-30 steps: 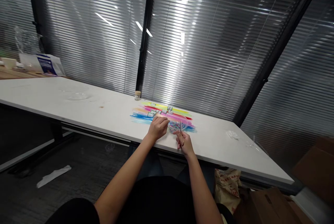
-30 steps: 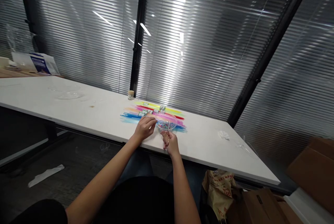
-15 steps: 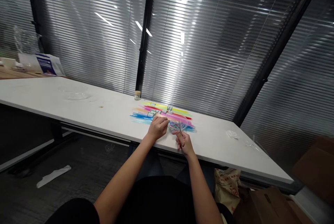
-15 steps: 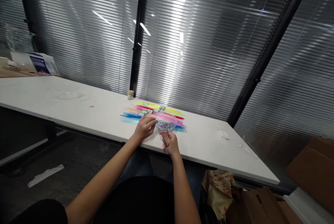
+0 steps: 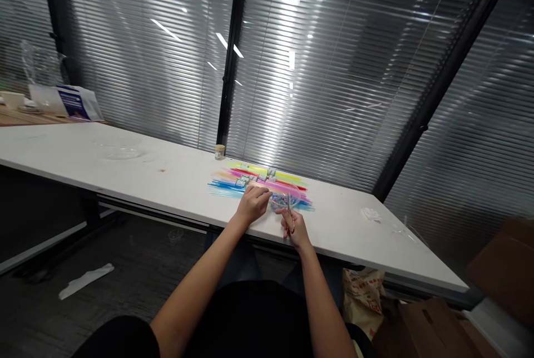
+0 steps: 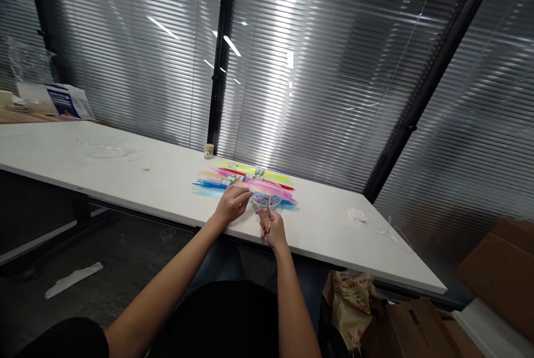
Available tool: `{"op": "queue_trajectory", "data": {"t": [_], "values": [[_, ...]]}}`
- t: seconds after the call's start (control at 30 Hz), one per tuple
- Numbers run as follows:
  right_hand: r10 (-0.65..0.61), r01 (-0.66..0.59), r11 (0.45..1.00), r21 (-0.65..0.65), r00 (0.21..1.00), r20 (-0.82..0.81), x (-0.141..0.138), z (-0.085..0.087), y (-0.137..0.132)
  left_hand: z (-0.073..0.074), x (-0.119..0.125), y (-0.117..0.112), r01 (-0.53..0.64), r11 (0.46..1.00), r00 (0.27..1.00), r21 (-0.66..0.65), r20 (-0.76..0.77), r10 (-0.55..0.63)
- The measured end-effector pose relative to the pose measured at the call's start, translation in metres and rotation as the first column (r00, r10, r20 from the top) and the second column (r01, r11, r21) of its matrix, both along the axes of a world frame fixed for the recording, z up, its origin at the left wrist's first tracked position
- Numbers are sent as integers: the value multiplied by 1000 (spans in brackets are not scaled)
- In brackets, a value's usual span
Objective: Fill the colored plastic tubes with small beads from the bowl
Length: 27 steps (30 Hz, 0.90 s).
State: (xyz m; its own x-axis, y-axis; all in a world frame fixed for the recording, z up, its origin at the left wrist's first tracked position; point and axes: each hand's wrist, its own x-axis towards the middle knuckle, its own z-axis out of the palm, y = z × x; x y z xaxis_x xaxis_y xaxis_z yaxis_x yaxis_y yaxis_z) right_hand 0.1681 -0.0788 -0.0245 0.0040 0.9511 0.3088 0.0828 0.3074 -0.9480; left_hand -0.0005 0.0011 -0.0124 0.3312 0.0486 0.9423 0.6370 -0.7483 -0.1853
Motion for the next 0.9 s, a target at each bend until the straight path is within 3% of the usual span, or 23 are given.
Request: {"op": "queue_trajectory", "data": {"t": [0.9], "values": [[-20, 20, 1000, 11, 998, 64, 0, -2, 4, 3, 2, -6, 99, 995, 994, -22, -43, -99]]}}
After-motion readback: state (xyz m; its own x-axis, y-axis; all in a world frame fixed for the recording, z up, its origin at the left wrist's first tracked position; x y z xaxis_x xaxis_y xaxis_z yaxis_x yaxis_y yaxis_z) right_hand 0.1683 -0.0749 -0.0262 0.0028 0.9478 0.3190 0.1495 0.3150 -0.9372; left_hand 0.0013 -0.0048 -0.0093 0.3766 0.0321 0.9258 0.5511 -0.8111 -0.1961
